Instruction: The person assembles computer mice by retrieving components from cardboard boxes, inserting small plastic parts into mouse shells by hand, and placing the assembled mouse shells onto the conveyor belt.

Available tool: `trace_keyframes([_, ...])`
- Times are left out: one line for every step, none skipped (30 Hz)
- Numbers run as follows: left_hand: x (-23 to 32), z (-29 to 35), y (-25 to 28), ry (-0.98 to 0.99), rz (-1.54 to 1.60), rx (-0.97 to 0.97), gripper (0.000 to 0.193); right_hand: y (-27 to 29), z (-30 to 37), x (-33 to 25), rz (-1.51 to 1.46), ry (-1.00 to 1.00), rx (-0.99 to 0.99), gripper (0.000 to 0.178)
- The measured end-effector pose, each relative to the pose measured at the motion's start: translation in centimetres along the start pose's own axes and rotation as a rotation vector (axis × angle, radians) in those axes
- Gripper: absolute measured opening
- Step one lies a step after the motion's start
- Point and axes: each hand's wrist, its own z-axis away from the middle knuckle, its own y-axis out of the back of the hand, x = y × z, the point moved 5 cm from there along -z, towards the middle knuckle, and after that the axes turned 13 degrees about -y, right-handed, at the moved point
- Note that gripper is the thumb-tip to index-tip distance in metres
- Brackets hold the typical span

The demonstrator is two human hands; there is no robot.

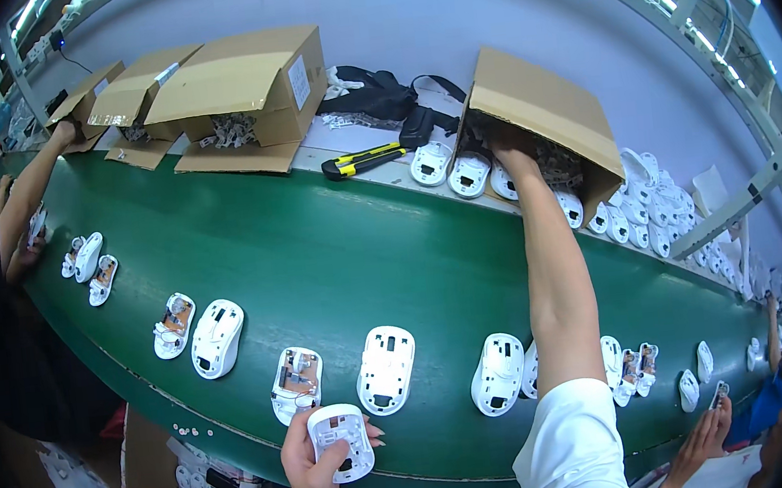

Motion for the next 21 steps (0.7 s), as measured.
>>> trace_keyframes([0.1,0.1,0.0,0.004,0.010,-0.006,0.048,0.2,-0.1,0.8,-0.028,-0.005,0.017,0.054])
trace_keyframes([0.1,0.1,-0.1,0.001,0.016,-0.008,0.048,0.7,0.1,1.3,-0.056,-0.009,0.033,0.055])
trace_keyframes([0.1,0.1,-0.1,0.000,0.034,-0.012,0.048,1.3,0.3,2.0,-0.081,-0.016,0.052,0.055])
trace_keyframes([0.2,0.3,0.0,-0.002,0.047,-0.006,0.049,2.2,1.1,1.8,-0.082,-0.009,0.055,0.055])
trace_keyframes([0.3,0.4,0.1,-0.004,0.062,-0.005,0.049,3.3,2.1,2.1,-0.210,-0.002,0.003,0.054])
trace_keyframes([0.4,0.6,0.1,-0.005,0.080,-0.007,0.050,4.7,3.2,2.8,-0.335,0.003,-0.047,0.053])
trace_keyframes([0.6,0.9,0.5,-0.012,0.085,-0.004,0.050,6.4,4.6,2.4,-0.334,0.011,-0.042,0.053])
trace_keyframes([1.0,1.2,1.0,-0.030,0.050,-0.018,0.047,7.9,6.2,1.6,-0.515,-0.027,-0.156,0.048])
trace_keyframes([1.1,1.4,1.4,-0.043,0.017,-0.035,0.044,9.4,8.1,0.8,-0.689,-0.070,-0.270,0.042])
trace_keyframes([1.1,1.6,1.8,-0.056,-0.016,-0.053,0.042,11.0,10.2,-0.1,-0.863,-0.115,-0.387,0.037])
trace_keyframes([1.1,1.6,2.0,-0.067,-0.042,-0.079,0.039,12.8,12.4,-0.6,-1.028,-0.165,-0.496,0.032])
trace_keyframes([0.9,1.7,2.2,-0.065,-0.034,-0.080,0.039,14.7,14.8,-1.5,-1.181,-0.168,-0.549,0.028])
trace_keyframes([0.5,1.7,2.3,-0.058,0.082,-0.052,0.038,16.6,17.2,-2.3,-1.335,-0.172,-0.600,0.026])
trace_keyframes([0.2,1.9,2.5,-0.043,0.194,-0.022,0.037,18.3,19.6,-2.6,-1.327,-0.182,-0.600,0.026])
trace_keyframes([0.0,2.1,2.6,-0.026,0.305,0.010,0.037,20.0,21.9,-3.2,-1.354,-0.118,-0.647,0.023])
trace_keyframes([-0.1,2.1,2.6,-0.008,0.416,0.043,0.039,21.7,24.0,-3.8,-1.381,-0.054,-0.692,0.020])
trace_keyframes([0.1,1.9,2.4,0.072,0.326,0.024,0.047,23.4,26.2,-4.3,-1.335,-0.020,-0.663,0.020])
trace_keyframes([0.4,1.3,2.3,0.150,0.234,0.006,0.057,25.0,28.3,-4.9,-1.291,0.016,-0.638,0.019])
trace_keyframes([0.7,0.8,2.5,0.166,0.228,0.016,0.057,26.2,30.4,-5.3,-1.291,0.000,-0.653,0.019])
trace_keyframes([0.8,0.5,2.4,0.211,0.292,-0.026,0.051,27.5,32.4,-5.5,-1.241,-0.001,-0.598,0.018])
trace_keyframes([0.9,0.8,2.9,0.240,0.351,-0.048,0.046,27.8,34.5,-6.1,-1.199,0.016,-0.561,0.018])
